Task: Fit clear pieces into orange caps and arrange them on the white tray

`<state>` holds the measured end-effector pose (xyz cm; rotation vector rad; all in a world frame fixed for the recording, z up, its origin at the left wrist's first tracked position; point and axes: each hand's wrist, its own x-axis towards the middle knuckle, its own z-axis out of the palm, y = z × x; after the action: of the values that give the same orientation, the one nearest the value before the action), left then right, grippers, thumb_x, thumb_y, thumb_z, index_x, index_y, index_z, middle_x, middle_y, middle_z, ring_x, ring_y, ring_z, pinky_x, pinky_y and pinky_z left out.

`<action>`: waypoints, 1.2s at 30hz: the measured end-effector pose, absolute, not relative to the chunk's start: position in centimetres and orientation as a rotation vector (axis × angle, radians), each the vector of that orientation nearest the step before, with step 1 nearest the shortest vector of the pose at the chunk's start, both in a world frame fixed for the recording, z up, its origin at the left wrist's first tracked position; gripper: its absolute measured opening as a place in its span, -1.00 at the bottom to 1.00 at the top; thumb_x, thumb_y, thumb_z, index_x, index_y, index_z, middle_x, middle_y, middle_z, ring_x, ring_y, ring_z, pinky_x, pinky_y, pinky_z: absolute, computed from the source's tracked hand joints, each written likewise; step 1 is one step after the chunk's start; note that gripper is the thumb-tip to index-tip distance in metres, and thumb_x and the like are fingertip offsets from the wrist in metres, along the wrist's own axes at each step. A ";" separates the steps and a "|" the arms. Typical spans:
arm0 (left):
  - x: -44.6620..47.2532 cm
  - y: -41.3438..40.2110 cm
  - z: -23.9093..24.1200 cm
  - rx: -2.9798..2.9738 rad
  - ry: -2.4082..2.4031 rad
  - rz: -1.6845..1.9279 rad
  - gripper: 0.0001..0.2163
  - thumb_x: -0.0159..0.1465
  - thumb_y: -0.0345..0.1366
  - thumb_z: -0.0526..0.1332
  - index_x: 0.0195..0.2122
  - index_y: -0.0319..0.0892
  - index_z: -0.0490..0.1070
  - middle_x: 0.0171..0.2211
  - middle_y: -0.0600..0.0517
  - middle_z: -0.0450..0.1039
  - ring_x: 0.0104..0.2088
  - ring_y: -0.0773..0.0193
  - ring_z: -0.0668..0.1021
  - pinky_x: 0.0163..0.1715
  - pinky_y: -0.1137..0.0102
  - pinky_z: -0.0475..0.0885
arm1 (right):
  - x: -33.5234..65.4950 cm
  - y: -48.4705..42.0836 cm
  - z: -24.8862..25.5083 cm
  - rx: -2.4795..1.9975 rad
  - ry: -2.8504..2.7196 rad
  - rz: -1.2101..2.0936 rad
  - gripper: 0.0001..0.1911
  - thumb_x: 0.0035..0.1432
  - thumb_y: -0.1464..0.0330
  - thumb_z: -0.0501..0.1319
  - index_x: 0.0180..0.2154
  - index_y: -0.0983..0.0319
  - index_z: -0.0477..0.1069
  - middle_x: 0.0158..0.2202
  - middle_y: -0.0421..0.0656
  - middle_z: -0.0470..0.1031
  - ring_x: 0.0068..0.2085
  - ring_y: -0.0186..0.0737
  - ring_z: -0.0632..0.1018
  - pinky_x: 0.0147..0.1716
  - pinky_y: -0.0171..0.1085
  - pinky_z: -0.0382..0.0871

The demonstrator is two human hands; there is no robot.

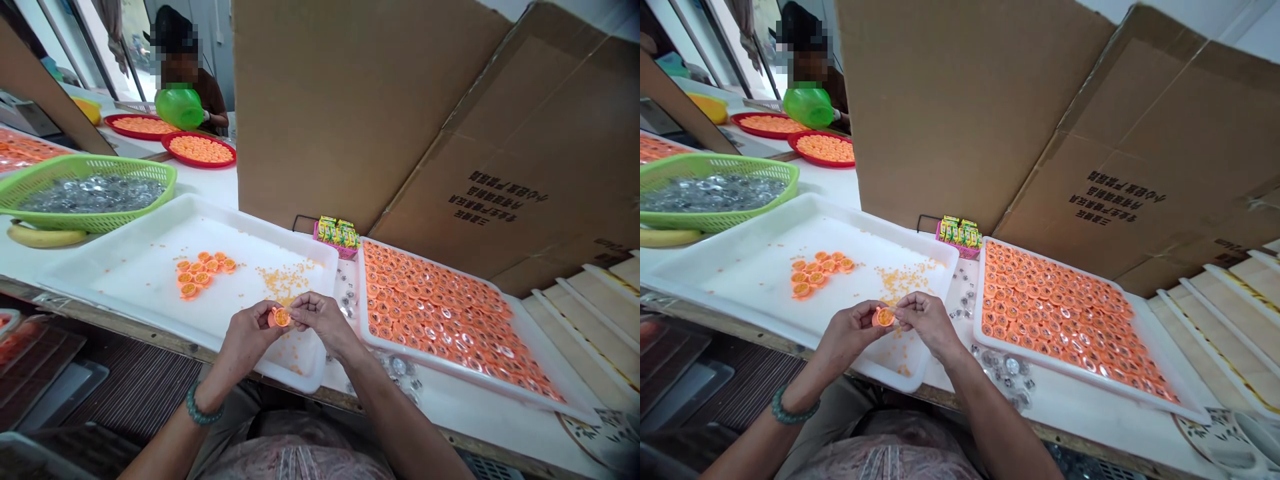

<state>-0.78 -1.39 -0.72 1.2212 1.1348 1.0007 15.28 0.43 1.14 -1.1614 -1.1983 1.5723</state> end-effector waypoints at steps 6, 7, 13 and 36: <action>-0.9 -1.2 -1.1 1.269 1.175 0.971 -0.68 -0.02 -0.22 0.33 -0.24 -0.23 0.47 -0.39 0.02 0.54 -0.38 0.23 0.52 -0.37 0.43 0.38 | 15.0 0.2 0.8 -1.152 -1.184 1.573 -0.73 -0.19 0.28 0.39 -0.43 0.28 0.43 -0.51 -0.25 0.44 -0.51 -0.41 0.42 -0.49 -0.39 0.33; -0.9 -1.2 -1.0 1.288 1.193 0.965 -0.68 -0.01 -0.22 0.33 -0.23 -0.23 0.47 -0.40 0.02 0.54 -0.39 0.23 0.52 -0.38 0.44 0.38 | 14.8 0.2 0.8 -1.152 -1.203 1.560 -0.74 -0.19 0.28 0.39 -0.44 0.28 0.43 -0.52 -0.25 0.44 -0.52 -0.42 0.42 -0.50 -0.39 0.32; -0.8 -1.5 -0.2 1.430 1.287 0.935 -0.73 0.01 -0.23 0.29 -0.26 -0.22 0.51 -0.48 0.08 0.51 -0.45 0.28 0.47 -0.47 0.47 0.32 | 14.3 0.1 1.3 -1.201 -1.224 1.530 -0.73 -0.22 0.27 0.40 -0.47 0.28 0.43 -0.57 -0.27 0.42 -0.52 -0.40 0.42 -0.51 -0.39 0.31; -1.2 -1.9 0.9 1.144 1.040 0.979 -0.30 -0.03 -0.22 0.37 0.11 -0.18 0.10 -0.37 0.02 0.50 -0.32 0.21 0.55 -0.24 0.32 0.44 | 14.4 -0.8 1.2 -1.276 -1.577 1.244 -0.79 0.01 0.23 0.27 -0.34 0.22 0.50 -0.32 -0.18 0.44 -0.27 -0.30 0.45 -0.25 -0.31 0.31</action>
<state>-1.23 -1.86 0.87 1.1441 1.0398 0.9785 14.40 -0.83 1.20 -1.2763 -1.5767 1.2444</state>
